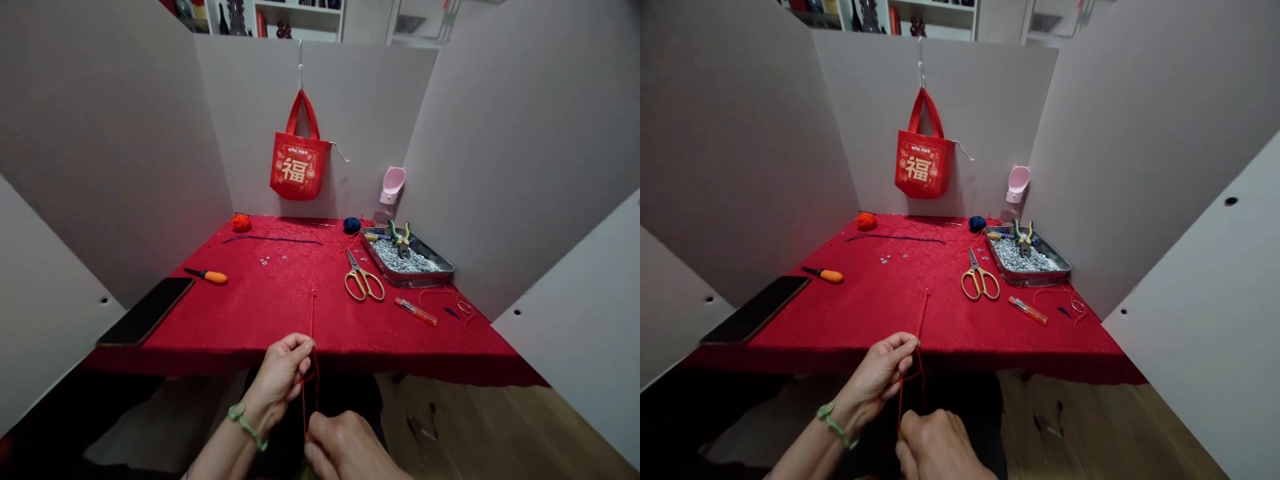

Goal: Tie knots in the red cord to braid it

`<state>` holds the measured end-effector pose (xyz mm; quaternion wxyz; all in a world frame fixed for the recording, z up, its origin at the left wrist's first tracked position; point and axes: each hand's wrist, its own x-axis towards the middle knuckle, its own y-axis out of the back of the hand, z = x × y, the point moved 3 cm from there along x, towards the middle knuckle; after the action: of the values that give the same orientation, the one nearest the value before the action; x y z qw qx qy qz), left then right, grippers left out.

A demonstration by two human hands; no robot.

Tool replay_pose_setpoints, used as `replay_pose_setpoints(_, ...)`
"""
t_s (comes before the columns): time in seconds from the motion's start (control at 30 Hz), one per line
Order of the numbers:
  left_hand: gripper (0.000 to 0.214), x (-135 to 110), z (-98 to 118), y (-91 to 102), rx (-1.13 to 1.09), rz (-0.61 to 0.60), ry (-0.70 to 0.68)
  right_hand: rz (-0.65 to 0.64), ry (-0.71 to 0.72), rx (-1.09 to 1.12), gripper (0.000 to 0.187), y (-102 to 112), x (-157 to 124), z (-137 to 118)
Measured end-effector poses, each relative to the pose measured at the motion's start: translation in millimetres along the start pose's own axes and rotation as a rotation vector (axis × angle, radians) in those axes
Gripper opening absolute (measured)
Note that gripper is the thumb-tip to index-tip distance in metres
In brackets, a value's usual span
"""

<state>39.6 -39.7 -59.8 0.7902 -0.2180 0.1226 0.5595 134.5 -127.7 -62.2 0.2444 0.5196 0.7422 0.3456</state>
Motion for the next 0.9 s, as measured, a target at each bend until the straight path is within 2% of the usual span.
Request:
replay_pose_setpoints(0.1,0.03,-2.7,1.3,3.1,0.001,0.035,-0.019,-0.138,0.024,-0.066,0.009,2.5,-14.9,3.2)
replay_pose_setpoints(0.17,0.031,-4.9,5.0,5.9,0.013,0.063,-0.04,-0.164,-0.004,-0.074,0.004,16.7,-20.8,8.8)
replay_pose_setpoints(0.27,0.031,-7.4,14.3,7.7,0.043,0.064,-0.085,0.014,-0.089,0.095,0.012,51.7,-15.3,18.9)
replay_pose_setpoints(0.33,0.031,-8.1,21.1,6.3,0.067,0.05,-0.105,0.118,-0.098,0.306,0.017,70.8,-0.5,24.6)
replay_pose_setpoints(0.43,0.031,-8.2,28.1,2.5,0.096,0.04,-0.102,0.167,-0.183,0.539,0.022,83.5,38.2,35.8)
replay_pose_setpoints(0.53,0.032,-6.9,29.9,0.0,0.094,0.037,-0.103,0.2,-0.313,0.673,0.018,83.6,86.0,49.2)
replay_pose_setpoints(0.67,0.036,-2.7,26.4,2.7,0.068,0.052,-0.121,0.154,-0.391,0.782,0.014,76.5,136.5,62.1)
replay_pose_setpoints(0.8,0.035,0.5,24.6,4.5,0.089,0.031,-0.141,0.104,-0.436,0.896,0.013,73.5,158.0,68.1)
replay_pose_setpoints(0.9,0.034,0.8,26.1,3.5,0.117,0.028,-0.119,0.094,-0.433,0.868,0.013,74.9,164.1,69.5)
